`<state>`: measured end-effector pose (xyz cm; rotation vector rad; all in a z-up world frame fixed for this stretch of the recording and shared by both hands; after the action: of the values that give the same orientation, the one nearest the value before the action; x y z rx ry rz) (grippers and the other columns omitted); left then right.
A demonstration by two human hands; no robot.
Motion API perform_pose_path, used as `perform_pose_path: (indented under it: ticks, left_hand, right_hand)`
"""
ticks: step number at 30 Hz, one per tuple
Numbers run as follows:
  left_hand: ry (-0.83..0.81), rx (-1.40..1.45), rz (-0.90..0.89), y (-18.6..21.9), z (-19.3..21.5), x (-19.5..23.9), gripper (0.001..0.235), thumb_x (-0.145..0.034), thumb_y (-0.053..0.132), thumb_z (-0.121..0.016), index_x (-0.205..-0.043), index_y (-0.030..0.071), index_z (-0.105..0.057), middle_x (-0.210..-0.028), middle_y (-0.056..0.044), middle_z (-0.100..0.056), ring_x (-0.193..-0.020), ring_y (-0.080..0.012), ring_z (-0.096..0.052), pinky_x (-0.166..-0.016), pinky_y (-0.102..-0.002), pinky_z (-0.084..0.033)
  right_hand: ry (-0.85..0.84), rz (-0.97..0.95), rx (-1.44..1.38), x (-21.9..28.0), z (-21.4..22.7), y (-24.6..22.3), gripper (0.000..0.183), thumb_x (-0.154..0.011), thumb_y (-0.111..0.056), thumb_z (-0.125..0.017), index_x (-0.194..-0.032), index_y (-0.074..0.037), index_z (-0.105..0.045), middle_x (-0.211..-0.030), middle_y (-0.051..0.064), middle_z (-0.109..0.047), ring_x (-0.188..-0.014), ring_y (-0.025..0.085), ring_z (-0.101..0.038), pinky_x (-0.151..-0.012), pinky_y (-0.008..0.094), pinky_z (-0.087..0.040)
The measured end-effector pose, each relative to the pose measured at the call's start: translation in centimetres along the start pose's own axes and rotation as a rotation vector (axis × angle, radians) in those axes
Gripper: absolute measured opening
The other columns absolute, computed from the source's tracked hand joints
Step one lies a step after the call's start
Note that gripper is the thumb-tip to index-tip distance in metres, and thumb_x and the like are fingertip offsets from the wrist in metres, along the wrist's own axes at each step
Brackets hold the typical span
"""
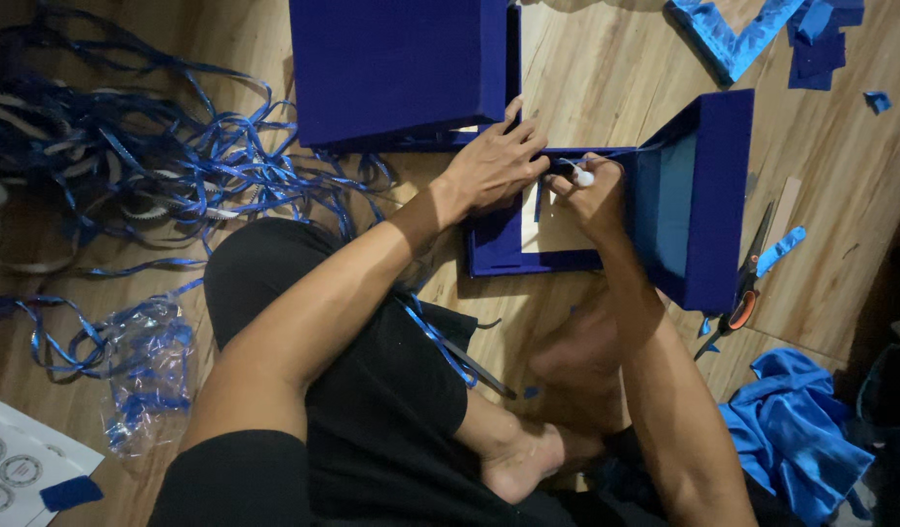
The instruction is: The person sits on the floor and applies glue to the inside edges of a blue box using a glue bottle. They then place a plastic bottle filled with a yellow liquid inside the box to weigh it down while the glue sets.
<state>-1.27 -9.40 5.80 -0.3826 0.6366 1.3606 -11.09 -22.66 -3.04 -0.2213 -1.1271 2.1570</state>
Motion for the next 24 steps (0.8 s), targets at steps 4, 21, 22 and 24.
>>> perform_pose_path:
  ticks: [4, 21, 22, 24]
  left_hand:
    - [0.001, -0.003, -0.008, 0.05, -0.02, -0.02, 0.014, -0.099, 0.029, -0.063, -0.097, 0.016, -0.067, -0.109, -0.012, -0.062, -0.112, -0.0337, -0.061, -0.122, -0.069, -0.028]
    - [-0.033, -0.025, 0.012, 0.22, 0.19, -0.12, 0.012, -0.099, 0.029, -0.065, -0.097, 0.017, -0.069, -0.110, -0.010, -0.062, -0.112, -0.0314, -0.061, -0.125, -0.067, -0.028]
    - [-0.034, -0.028, 0.021, 0.21, 0.21, -0.15, 0.012, -0.098, 0.028, -0.065, -0.097, 0.018, -0.069, -0.109, -0.010, -0.062, -0.111, -0.0307, -0.062, -0.125, -0.067, -0.028]
    - [-0.034, -0.031, 0.026, 0.21, 0.07, -0.01, 0.011, -0.098, 0.028, -0.066, -0.096, 0.018, -0.070, -0.107, -0.009, -0.062, -0.110, -0.0300, -0.062, -0.125, -0.067, -0.028]
  right_hand:
    - [0.011, 0.023, 0.033, 0.10, 0.32, -0.08, 0.031, -0.084, -0.017, -0.089, -0.076, -0.004, -0.062, -0.065, 0.007, -0.054, -0.063, 0.017, -0.053, -0.058, 0.030, -0.040]
    - [0.009, 0.001, 0.010, 0.31, 0.24, 0.18, 0.035, -0.086, -0.021, -0.091, -0.079, -0.002, -0.062, -0.066, 0.007, -0.056, -0.063, 0.019, -0.055, -0.060, 0.029, -0.042]
    - [0.013, 0.034, 0.051, 0.26, 0.27, -0.11, 0.038, -0.089, -0.024, -0.091, -0.079, -0.001, -0.062, -0.065, 0.012, -0.056, -0.062, 0.023, -0.055, -0.059, 0.032, -0.043]
    - [0.019, 0.069, 0.090, 0.60, 0.46, -0.30, 0.041, -0.092, -0.026, -0.091, -0.079, 0.000, -0.062, -0.065, 0.017, -0.056, -0.060, 0.028, -0.056, -0.058, 0.035, -0.043]
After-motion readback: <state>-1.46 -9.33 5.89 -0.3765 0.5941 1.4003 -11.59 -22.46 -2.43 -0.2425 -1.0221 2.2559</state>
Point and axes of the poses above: each hand's wrist, its own x-axis away from the middle knuckle, its own z-axis out of the back of the hand, y = z × x, the point moved 9 cm from there along -x, towards the middle knuckle
